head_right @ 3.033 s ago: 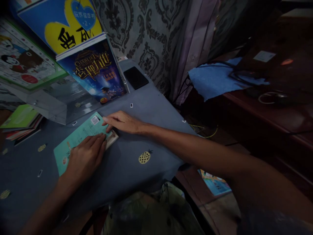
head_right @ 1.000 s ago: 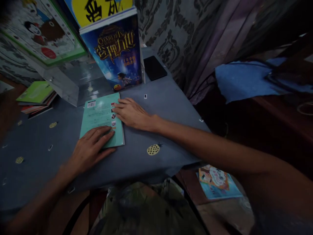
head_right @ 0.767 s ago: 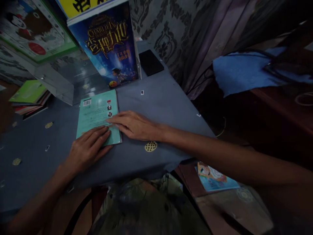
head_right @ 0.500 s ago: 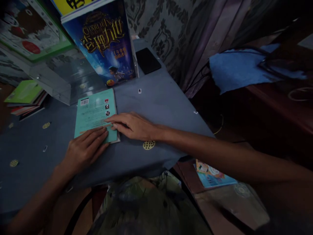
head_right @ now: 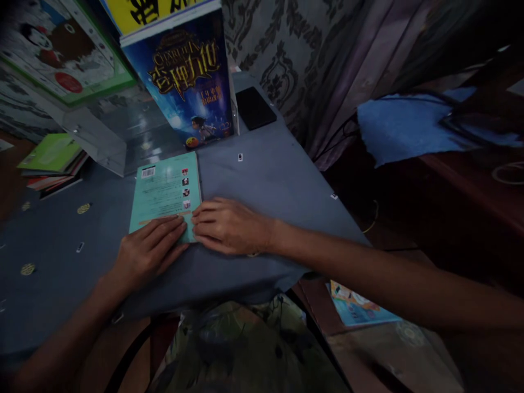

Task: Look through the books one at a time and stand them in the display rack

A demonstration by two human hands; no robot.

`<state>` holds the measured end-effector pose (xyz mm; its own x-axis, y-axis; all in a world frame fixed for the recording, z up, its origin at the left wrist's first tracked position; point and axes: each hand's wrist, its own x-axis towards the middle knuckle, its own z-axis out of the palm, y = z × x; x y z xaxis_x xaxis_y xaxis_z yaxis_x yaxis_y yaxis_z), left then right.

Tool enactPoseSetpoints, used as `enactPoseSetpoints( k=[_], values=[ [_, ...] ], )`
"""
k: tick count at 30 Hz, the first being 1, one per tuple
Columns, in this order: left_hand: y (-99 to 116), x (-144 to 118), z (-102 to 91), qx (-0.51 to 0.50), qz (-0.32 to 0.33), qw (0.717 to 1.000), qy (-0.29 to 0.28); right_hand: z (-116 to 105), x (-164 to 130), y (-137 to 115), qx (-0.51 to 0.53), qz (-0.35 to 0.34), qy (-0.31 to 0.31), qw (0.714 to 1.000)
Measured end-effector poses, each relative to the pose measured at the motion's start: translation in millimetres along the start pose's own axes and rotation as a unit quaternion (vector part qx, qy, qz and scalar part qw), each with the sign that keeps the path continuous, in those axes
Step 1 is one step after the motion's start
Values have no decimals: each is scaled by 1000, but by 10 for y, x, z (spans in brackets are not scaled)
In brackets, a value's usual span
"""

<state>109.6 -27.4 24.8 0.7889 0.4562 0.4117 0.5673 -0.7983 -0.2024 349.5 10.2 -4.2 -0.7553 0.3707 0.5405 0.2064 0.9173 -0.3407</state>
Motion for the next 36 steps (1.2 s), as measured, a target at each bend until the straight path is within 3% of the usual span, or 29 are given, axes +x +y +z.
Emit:
enactPoseSetpoints(
  k=[5, 8, 12, 15, 19, 25, 28, 33, 36],
  values=[
    [-48, -64, -8, -28, -28, 999, -22, -27, -82, -122, -67, 7, -28, 997],
    [-208, -198, 13, -42, -113, 991, -57, -53, -95, -167, -64, 35, -63, 995],
    [-466, -424, 89, -59, -265, 959, -81, -60, -81, -175, -72, 73, -118, 988],
    [-526, -529, 107, -101, -308, 940, -110, -40, -81, -187, -73, 96, -143, 982],
    [-400, -590, 34, -126, -300, 936, -135, -21, -138, -289, -59, 97, -160, 981],
    [-32, -723, -118, -111, -264, 948, -136, 0, -366, -621, -76, 69, -147, 984],
    [175, -812, -192, -109, -242, 954, -138, 86, -525, -793, -112, 54, -95, 988],
    [442, -974, -327, -143, -192, 955, -174, 226, -672, -986, -128, 39, 63, 989],
    [513, -1049, -385, -141, -161, 954, -210, 195, -634, -1037, -107, 19, 92, 990]
  ],
)
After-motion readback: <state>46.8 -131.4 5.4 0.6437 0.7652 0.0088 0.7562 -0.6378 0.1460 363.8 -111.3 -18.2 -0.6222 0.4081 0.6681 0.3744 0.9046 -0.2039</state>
